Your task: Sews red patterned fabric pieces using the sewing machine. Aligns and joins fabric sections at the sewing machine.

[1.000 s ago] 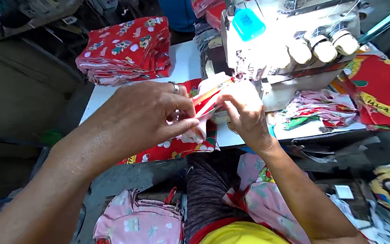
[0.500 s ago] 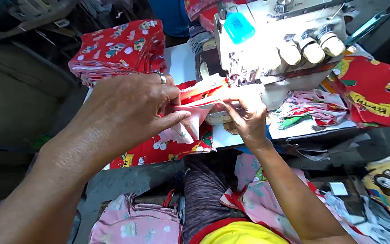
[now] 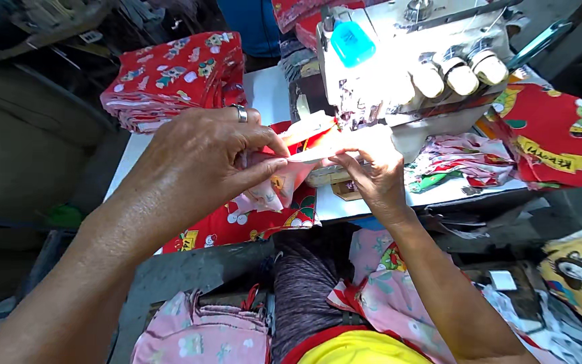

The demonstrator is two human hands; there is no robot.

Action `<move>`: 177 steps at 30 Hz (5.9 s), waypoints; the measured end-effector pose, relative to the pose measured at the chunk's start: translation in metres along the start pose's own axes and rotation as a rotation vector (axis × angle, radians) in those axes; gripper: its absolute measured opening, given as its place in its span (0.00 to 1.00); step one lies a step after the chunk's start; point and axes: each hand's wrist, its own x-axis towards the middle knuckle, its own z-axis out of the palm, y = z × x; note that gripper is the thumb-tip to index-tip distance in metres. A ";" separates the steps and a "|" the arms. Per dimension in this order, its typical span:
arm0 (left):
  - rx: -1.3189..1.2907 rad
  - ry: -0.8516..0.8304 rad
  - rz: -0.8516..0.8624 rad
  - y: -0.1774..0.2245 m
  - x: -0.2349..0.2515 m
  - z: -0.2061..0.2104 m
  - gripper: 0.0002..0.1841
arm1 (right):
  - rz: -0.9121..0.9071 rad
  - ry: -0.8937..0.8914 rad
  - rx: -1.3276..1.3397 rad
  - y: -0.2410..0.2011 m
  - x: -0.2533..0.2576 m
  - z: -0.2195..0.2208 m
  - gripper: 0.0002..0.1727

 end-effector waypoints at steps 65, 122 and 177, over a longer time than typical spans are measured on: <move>0.140 0.142 -0.168 0.122 0.010 0.102 0.11 | 0.523 -0.138 0.098 -0.006 -0.058 -0.029 0.09; 0.054 0.139 -0.115 0.090 0.024 0.109 0.10 | 0.310 -0.195 0.380 -0.058 -0.084 0.015 0.09; -0.451 0.228 -0.174 0.106 0.027 0.121 0.10 | 0.475 -0.019 0.174 -0.004 -0.041 -0.058 0.26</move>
